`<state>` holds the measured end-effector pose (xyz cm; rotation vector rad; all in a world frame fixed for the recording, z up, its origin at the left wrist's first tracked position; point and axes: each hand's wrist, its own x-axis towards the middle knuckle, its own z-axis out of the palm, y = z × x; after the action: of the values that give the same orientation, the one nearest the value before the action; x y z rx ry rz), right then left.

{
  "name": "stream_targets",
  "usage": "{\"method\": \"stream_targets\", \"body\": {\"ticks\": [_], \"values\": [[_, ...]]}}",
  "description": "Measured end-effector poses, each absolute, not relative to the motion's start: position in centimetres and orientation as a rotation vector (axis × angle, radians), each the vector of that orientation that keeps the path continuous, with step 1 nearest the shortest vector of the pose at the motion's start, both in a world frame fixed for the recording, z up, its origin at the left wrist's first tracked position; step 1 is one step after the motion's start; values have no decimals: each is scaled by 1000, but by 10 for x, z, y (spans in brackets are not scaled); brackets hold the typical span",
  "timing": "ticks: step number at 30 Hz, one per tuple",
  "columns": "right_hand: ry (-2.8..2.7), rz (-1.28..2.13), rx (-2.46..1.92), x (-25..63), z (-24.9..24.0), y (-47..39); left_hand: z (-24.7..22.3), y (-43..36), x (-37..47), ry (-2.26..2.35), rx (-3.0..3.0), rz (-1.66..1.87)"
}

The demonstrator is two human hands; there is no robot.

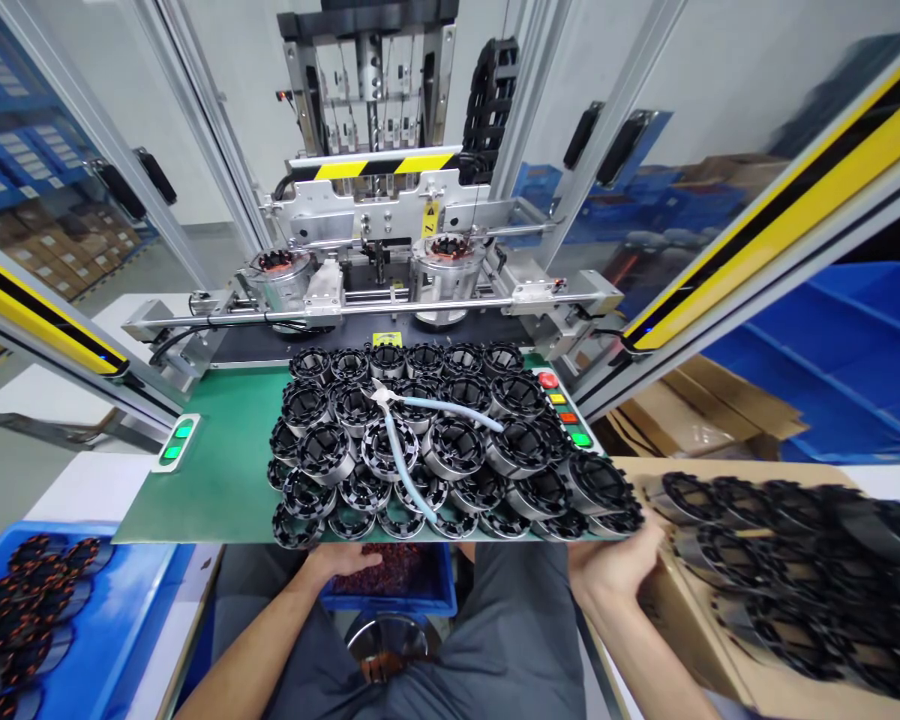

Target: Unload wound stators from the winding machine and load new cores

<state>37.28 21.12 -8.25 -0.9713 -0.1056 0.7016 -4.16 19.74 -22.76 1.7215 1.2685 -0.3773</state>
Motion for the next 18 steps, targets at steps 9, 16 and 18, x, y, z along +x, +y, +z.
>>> {"method": "stream_targets", "body": {"ticks": [9,16,18], "values": [[-128,691,-994,372,-80,211,-229,198,-42,1243,1714,-371],[-153,679,-960,371,-78,212,-232,197,-41,1254,1707,-385],[-161,674,-962,372,-80,213,-231,196,-41,1250,1715,-382]]}}
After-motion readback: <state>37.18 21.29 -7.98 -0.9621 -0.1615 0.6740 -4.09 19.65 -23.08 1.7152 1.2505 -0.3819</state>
